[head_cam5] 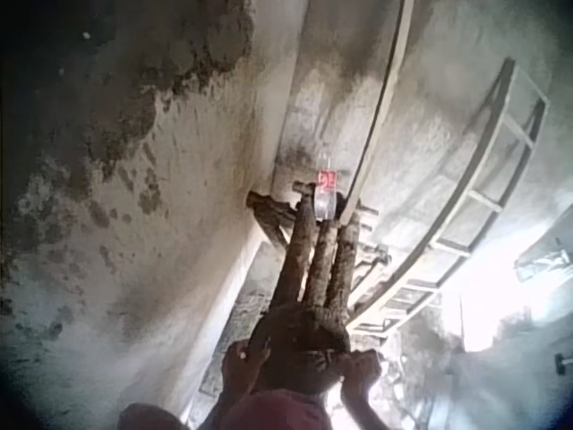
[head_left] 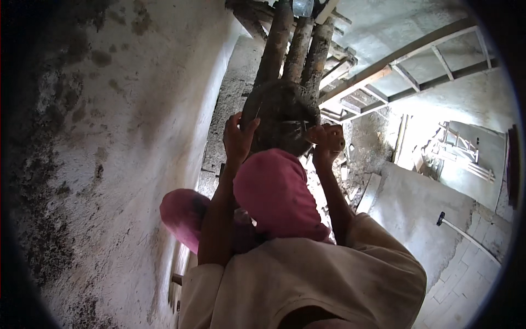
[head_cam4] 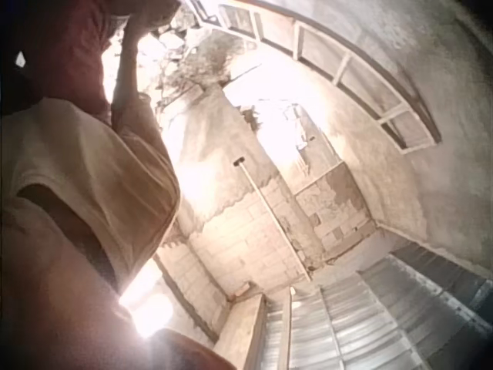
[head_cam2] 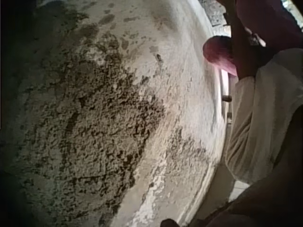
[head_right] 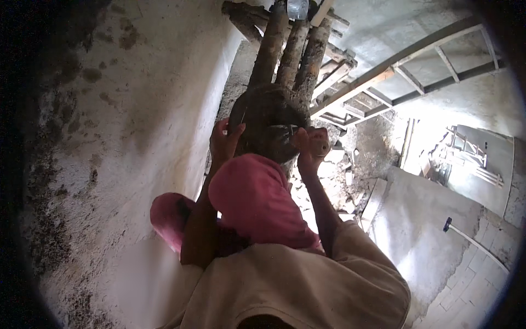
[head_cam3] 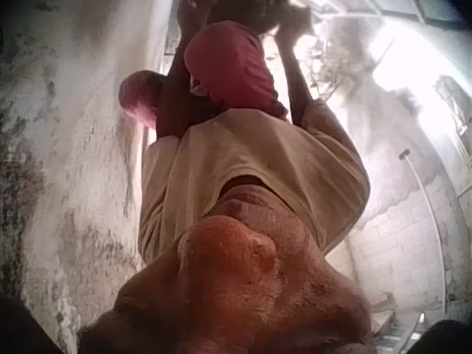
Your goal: The person mixes mortar and water in buckets, transfers the mixture into a smaller bucket using a trowel, and applies the mortar onto a wall using the trowel.
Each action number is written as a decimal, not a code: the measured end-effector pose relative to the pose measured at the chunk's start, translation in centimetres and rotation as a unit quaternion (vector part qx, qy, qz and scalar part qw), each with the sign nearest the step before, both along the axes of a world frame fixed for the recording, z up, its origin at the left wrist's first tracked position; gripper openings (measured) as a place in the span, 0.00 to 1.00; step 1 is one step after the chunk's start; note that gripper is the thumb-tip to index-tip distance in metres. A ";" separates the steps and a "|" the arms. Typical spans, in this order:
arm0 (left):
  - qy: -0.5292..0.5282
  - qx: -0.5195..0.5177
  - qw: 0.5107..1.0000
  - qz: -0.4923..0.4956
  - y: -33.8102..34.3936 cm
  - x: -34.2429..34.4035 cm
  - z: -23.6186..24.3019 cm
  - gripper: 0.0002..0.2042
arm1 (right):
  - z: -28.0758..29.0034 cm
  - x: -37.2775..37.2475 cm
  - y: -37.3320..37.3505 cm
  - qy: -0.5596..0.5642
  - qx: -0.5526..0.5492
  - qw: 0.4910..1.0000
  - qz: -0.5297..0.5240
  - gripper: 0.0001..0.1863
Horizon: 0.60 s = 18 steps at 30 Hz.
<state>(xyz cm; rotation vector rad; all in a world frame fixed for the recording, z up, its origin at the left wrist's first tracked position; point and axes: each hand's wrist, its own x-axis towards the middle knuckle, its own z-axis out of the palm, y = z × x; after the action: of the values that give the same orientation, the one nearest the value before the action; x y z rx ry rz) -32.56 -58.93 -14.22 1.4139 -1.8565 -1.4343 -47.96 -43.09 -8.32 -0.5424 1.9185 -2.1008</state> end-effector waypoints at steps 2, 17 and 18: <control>0.002 0.019 1.000 0.000 0.0 -0.1 -0.1 0.30 | 1.3 -0.2 0.8 0.054 0.015 0.998 0.029 0.10; -0.010 0.040 0.999 -0.011 -0.4 0.1 3.0 0.32 | 1.9 -6.4 -8.6 -0.211 -0.178 0.951 0.140 0.08; -0.001 0.036 0.999 -0.008 -0.3 -0.6 2.6 0.32 | 0.6 -6.7 -7.9 -0.203 -0.177 0.953 0.136 0.08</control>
<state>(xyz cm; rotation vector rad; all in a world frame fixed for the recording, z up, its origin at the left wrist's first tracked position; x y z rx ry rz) -33.13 -59.27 -11.63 1.4381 -1.8384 -1.5232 -54.65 -51.02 -7.77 -0.3737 1.1834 -2.1703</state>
